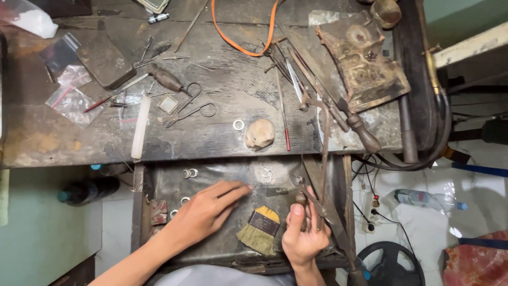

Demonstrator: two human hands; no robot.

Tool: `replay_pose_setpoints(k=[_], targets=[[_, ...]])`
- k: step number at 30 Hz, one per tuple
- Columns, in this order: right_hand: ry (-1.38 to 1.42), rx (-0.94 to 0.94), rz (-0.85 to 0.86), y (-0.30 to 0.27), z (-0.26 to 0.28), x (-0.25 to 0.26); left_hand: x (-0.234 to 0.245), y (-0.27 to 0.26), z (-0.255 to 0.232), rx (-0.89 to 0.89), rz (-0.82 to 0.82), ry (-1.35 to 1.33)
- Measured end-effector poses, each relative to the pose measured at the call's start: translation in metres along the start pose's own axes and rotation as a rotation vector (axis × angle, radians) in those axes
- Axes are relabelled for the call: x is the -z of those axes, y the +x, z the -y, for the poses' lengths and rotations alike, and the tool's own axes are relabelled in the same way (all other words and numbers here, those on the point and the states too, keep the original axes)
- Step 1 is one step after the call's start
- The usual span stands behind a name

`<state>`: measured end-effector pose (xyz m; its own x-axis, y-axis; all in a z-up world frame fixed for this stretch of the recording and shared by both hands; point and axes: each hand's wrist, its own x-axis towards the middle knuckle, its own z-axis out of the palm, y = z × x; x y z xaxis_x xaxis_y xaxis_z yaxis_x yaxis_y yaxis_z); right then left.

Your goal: Using a jeweler's saw to cut a small piece of metal on a workbench

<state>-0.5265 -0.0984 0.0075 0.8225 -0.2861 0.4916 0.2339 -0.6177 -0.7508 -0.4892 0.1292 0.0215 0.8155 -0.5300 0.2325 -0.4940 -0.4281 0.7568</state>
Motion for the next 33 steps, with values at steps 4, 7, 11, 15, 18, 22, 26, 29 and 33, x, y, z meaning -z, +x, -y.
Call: replay_pose_setpoints(k=[4, 7, 11, 15, 18, 22, 26, 29, 33], targets=[[0.022, 0.011, -0.013, 0.001, -0.003, -0.001, -0.005, -0.003, 0.006, 0.071, -0.152, -0.003], [0.027, 0.008, -0.020, 0.001, -0.002, -0.001, 0.001, -0.003, 0.005, 0.025, -0.101, -0.062], [0.018, 0.001, -0.014, 0.000, -0.003, -0.002, 0.016, -0.002, 0.003, 0.039, -0.228, 0.009], [-0.007, 0.035, 0.007, 0.002, -0.002, 0.001, 0.055, 0.005, -0.002, 0.160, -0.625, 0.574], [0.007, 0.007, -0.009, -0.006, -0.012, 0.002, 0.089, -0.002, 0.007, 0.346, -0.645, 0.669], [0.091, -0.055, 0.031, -0.012, -0.016, 0.004, 0.102, -0.008, 0.021, 0.741, -0.494, 0.662], [0.263, -0.097, 0.147, -0.015, -0.018, 0.006, 0.105, -0.017, 0.031, 0.761, -0.432, 0.504], [0.299, -0.061, 0.249, -0.019, -0.027, 0.011, 0.112, -0.016, 0.016, 0.749, -0.449, 0.346], [0.300, -0.032, 0.436, -0.027, -0.027, 0.019, 0.102, -0.024, 0.005, 0.929, -0.391, -0.302]])
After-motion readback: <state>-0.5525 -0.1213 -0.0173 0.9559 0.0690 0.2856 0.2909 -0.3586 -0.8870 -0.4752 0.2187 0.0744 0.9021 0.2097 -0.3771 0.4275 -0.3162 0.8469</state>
